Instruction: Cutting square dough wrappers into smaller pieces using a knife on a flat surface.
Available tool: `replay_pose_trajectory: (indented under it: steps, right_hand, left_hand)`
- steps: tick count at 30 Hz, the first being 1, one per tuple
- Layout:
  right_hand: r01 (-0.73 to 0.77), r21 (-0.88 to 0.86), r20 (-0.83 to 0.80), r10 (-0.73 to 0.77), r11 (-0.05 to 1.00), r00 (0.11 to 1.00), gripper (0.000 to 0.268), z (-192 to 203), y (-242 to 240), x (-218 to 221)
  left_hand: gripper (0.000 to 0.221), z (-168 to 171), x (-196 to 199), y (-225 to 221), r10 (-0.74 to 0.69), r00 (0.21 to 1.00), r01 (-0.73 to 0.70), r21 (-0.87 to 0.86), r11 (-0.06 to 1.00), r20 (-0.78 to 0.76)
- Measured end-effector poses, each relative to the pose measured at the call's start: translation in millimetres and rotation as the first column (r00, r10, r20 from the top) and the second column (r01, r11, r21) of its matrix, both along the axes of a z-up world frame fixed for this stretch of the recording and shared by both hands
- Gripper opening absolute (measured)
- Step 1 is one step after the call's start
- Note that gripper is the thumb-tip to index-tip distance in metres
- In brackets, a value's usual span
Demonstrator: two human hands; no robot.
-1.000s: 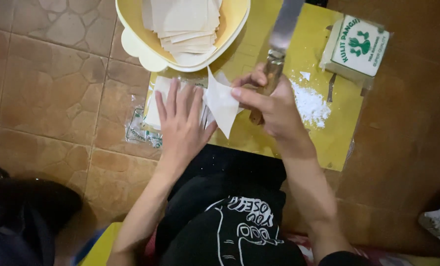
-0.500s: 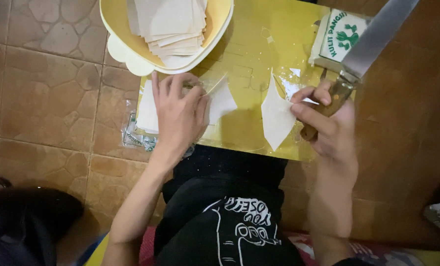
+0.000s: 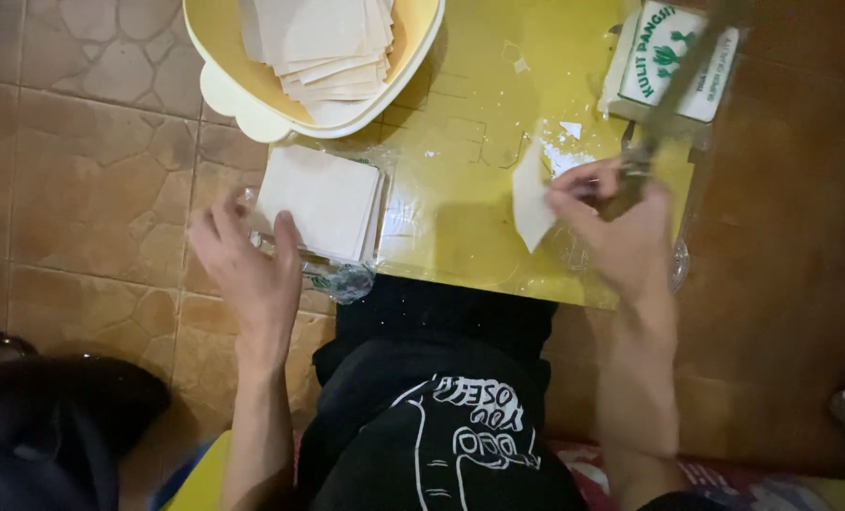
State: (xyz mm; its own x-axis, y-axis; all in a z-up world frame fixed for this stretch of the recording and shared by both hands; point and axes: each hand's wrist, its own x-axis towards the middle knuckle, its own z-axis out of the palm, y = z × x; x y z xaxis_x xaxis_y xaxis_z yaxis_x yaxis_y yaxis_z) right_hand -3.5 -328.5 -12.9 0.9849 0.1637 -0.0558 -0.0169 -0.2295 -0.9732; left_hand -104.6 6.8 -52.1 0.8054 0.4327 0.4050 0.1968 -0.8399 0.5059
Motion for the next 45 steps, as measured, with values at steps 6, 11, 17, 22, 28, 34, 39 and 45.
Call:
replay_pose_trajectory:
  steps: [6,11,17,22,28,34,39,45]
  right_hand:
    - [-0.326,-0.019,-0.19,0.316,0.945,0.929,0.016,15.0,34.8,-16.3]
    - [-0.25,-0.167,-0.207,0.214,0.954,0.955,0.023,-8.2,3.6,-24.5]
    - [-0.056,-0.319,-0.221,-0.017,0.946,0.975,0.027,-37.7,-47.4,-43.8]
    - [-0.029,-0.408,-0.162,-0.041,0.912,0.986,0.035,-3.8,-39.2,-54.3]
    - [0.013,-0.508,-0.19,-0.127,0.861,0.973,0.023,-18.4,-45.2,-69.2]
    - [-0.049,-0.497,-0.275,-0.104,0.866,0.956,0.03,-36.8,-32.4,-94.5]
    - [-0.253,-0.638,-0.304,0.064,0.727,0.95,0.046,-38.7,6.1,-118.2]
    - [-0.24,-0.647,-0.317,0.031,0.723,0.948,0.055,-23.6,28.1,-112.8]
  left_hand:
    - [0.024,-36.7,-9.9,-33.2,-0.289,0.947,0.274,0.121,0.954,0.137]
    - [0.021,-40.6,5.2,-88.3,-0.677,0.735,0.678,0.034,0.734,-0.025]
    - [0.027,-38.6,15.0,-108.0,-0.687,0.702,0.709,0.093,0.699,-0.189]
    - [0.046,-53.3,10.4,-127.8,-0.607,0.758,0.649,0.172,0.742,-0.241]
    - [0.062,-53.4,2.3,-152.8,-0.608,0.754,0.598,-0.121,0.792,-0.25]
    - [0.04,-51.1,3.5,-121.1,-0.581,0.804,0.593,0.099,0.799,-0.125]
    - [0.058,-51.4,-9.5,-118.6,-0.684,0.704,0.704,0.056,0.708,-0.191]
    - [0.046,-56.1,-13.0,-134.9,-0.691,0.707,0.702,0.033,0.711,-0.15]
